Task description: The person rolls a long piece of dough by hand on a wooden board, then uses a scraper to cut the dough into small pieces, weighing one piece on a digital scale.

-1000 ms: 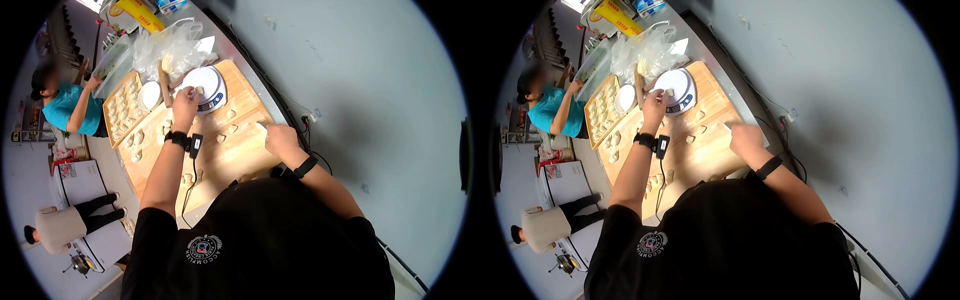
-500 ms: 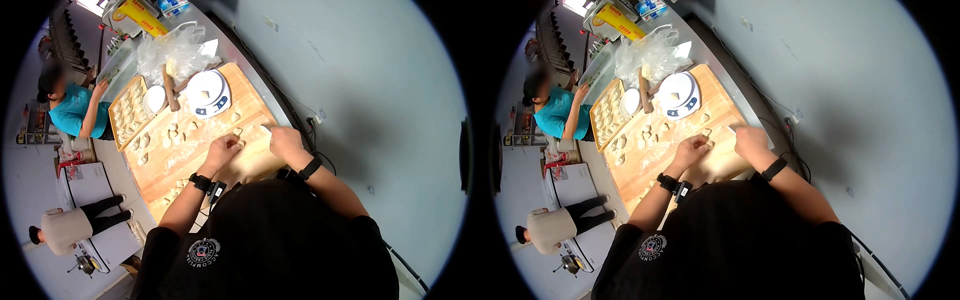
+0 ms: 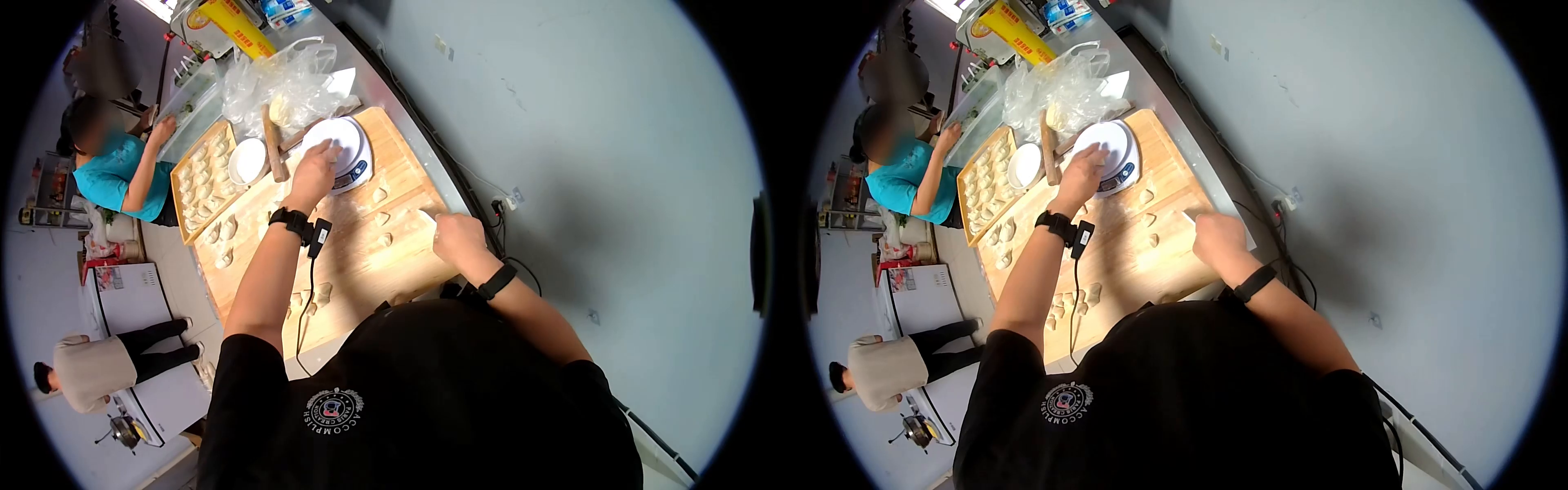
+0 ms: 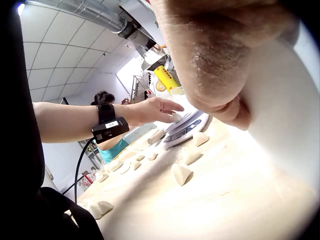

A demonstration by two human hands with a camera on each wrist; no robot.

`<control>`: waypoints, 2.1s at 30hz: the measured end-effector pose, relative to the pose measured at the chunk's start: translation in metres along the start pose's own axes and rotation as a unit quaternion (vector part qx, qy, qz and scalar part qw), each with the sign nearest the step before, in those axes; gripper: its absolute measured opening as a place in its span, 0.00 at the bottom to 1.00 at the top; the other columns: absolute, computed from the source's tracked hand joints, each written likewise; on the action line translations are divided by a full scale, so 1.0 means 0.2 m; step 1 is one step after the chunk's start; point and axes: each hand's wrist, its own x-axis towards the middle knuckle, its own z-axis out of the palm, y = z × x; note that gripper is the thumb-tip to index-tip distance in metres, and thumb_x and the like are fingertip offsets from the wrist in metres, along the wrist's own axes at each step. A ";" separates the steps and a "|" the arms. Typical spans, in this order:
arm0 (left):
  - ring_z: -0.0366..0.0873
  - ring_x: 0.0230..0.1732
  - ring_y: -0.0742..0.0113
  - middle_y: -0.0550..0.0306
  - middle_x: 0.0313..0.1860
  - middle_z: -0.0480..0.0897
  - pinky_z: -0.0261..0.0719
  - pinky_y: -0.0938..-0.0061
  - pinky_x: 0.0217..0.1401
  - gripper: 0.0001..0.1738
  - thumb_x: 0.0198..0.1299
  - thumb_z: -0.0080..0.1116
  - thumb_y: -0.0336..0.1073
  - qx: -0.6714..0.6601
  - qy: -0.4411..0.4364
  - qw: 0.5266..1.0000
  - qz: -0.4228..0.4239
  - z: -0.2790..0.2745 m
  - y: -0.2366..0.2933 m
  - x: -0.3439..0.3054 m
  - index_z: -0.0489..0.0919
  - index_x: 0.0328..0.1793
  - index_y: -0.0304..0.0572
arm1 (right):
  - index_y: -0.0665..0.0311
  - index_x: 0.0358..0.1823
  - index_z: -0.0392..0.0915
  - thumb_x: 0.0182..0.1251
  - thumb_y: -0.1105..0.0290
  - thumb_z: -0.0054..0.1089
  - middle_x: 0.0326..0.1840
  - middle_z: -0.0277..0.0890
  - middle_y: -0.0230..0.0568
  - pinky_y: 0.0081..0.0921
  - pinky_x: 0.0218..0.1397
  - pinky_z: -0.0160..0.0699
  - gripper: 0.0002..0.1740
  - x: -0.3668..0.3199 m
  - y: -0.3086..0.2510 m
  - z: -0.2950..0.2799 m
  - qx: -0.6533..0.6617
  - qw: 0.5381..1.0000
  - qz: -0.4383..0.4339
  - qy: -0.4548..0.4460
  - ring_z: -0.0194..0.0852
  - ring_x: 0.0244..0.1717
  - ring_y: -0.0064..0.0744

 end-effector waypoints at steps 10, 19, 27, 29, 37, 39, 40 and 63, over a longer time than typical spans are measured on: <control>0.84 0.49 0.48 0.52 0.49 0.85 0.83 0.59 0.52 0.12 0.62 0.61 0.33 0.058 -0.066 0.989 -0.121 -0.19 -0.05 -0.39 0.86 0.50 0.46 | 0.64 0.32 0.82 0.60 0.70 0.59 0.31 0.83 0.54 0.48 0.42 0.84 0.06 0.01 0.02 0.01 -0.006 1.000 -0.017 0.012 0.85 0.36 0.56; 0.84 0.49 0.47 0.50 0.49 0.84 0.84 0.58 0.50 0.19 0.53 0.69 0.41 0.015 -0.309 0.941 -0.134 -0.33 0.34 -1.03 0.84 0.51 0.48 | 0.64 0.32 0.82 0.58 0.73 0.58 0.33 0.84 0.51 0.47 0.43 0.82 0.05 0.01 0.01 -0.02 -0.011 1.000 -0.008 -0.015 0.85 0.39 0.54; 0.84 0.41 0.47 0.48 0.39 0.83 0.84 0.58 0.45 0.13 0.60 0.62 0.37 -0.010 -0.162 0.981 -0.106 -0.20 0.27 -0.75 0.84 0.51 0.48 | 0.64 0.33 0.81 0.58 0.73 0.58 0.33 0.84 0.51 0.46 0.43 0.82 0.04 0.02 0.02 0.00 -0.014 1.000 -0.007 -0.011 0.85 0.39 0.54; 0.84 0.41 0.45 0.46 0.43 0.84 0.84 0.57 0.47 0.15 0.60 0.64 0.39 -0.033 -0.095 0.986 -0.132 -0.14 0.19 -0.55 0.85 0.53 0.48 | 0.64 0.33 0.82 0.59 0.72 0.59 0.33 0.84 0.52 0.47 0.44 0.82 0.05 0.02 0.01 0.00 -0.013 1.000 -0.006 -0.011 0.85 0.39 0.55; 0.86 0.47 0.47 0.44 0.47 0.87 0.84 0.60 0.53 0.20 0.59 0.65 0.37 -0.075 0.014 0.978 -0.192 0.03 -0.02 0.03 0.84 0.59 0.44 | 0.63 0.32 0.84 0.57 0.72 0.59 0.32 0.85 0.51 0.46 0.42 0.83 0.05 0.01 0.01 0.01 -0.022 1.000 -0.005 -0.016 0.86 0.37 0.52; 0.87 0.51 0.51 0.45 0.52 0.87 0.84 0.62 0.55 0.24 0.59 0.66 0.37 -0.052 0.016 0.985 -0.161 0.03 -0.04 0.03 0.82 0.62 0.43 | 0.62 0.31 0.85 0.56 0.73 0.60 0.32 0.85 0.51 0.45 0.41 0.83 0.05 0.01 0.01 0.00 -0.016 1.000 0.002 -0.015 0.86 0.37 0.52; 0.87 0.52 0.53 0.45 0.54 0.87 0.84 0.64 0.56 0.26 0.59 0.67 0.37 -0.040 0.016 0.988 -0.147 0.03 -0.05 0.01 0.81 0.64 0.43 | 0.63 0.31 0.85 0.56 0.73 0.60 0.32 0.85 0.52 0.45 0.41 0.83 0.05 0.01 0.01 0.00 -0.010 1.000 0.002 -0.011 0.87 0.37 0.52; 0.74 0.70 0.46 0.44 0.73 0.75 0.75 0.62 0.73 0.35 0.51 0.55 0.17 -0.055 -0.030 0.997 -0.034 0.01 -0.02 0.01 0.78 0.69 0.47 | 0.64 0.32 0.85 0.56 0.74 0.60 0.35 0.86 0.51 0.46 0.45 0.82 0.06 0.00 -0.02 -0.04 0.003 0.999 0.020 -0.033 0.86 0.40 0.53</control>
